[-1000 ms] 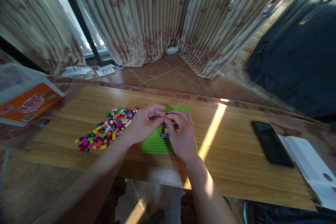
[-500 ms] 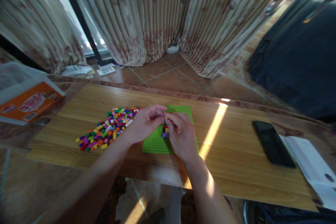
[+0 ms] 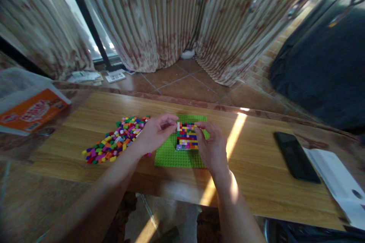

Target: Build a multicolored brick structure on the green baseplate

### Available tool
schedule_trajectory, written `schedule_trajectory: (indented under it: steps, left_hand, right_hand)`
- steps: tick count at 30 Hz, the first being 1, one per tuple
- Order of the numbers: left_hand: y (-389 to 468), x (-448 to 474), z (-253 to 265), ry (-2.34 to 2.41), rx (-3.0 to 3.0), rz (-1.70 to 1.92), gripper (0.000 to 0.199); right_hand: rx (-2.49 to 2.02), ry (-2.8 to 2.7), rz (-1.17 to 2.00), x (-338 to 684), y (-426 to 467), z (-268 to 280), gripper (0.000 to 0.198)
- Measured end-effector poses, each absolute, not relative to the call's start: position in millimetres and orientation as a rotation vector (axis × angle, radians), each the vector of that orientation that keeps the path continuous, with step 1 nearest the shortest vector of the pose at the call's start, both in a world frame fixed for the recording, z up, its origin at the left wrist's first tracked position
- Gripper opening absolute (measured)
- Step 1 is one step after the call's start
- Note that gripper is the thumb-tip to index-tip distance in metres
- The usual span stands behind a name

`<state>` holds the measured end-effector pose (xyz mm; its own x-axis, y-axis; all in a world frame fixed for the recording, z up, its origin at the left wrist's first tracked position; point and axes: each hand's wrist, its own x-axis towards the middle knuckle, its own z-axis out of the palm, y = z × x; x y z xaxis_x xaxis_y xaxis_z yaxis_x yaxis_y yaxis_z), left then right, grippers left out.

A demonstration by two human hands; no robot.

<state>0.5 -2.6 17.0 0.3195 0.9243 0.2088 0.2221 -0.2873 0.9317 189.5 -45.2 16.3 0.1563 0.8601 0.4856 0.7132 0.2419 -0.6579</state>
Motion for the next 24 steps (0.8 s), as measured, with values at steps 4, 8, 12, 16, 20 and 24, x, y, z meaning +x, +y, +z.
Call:
schedule_trajectory:
  steps: [4, 8, 12, 16, 20, 24]
  left_hand:
    - [-1, 0, 14, 1.042, 1.729, 1.029, 0.020]
    - [1, 0, 12, 1.045, 1.752, 1.027, 0.019]
    - [1, 0, 13, 1.052, 1.763, 1.022, 0.019]
    - [-1, 0, 14, 1.057, 1.769, 1.022, 0.018]
    - [-1, -1, 15, 1.068, 1.774, 1.014, 0.017]
    - [-1, -1, 17, 1.078, 1.772, 0.998, 0.018]
  right_hand:
    - [-1.487, -1.588, 0.308, 194, -45, 15, 0.011]
    - [-1.483, -1.612, 0.351, 196, -44, 12, 0.010]
    - [-1.486, -1.623, 0.366, 197, -43, 7, 0.011]
    - [-1.515, -1.623, 0.374, 195, -42, 3, 0.012]
    - [-1.539, -1.585, 0.382, 192, -40, 1, 0.011]
    - [-1.538, -1.535, 0.402, 192, -38, 1, 0.010]
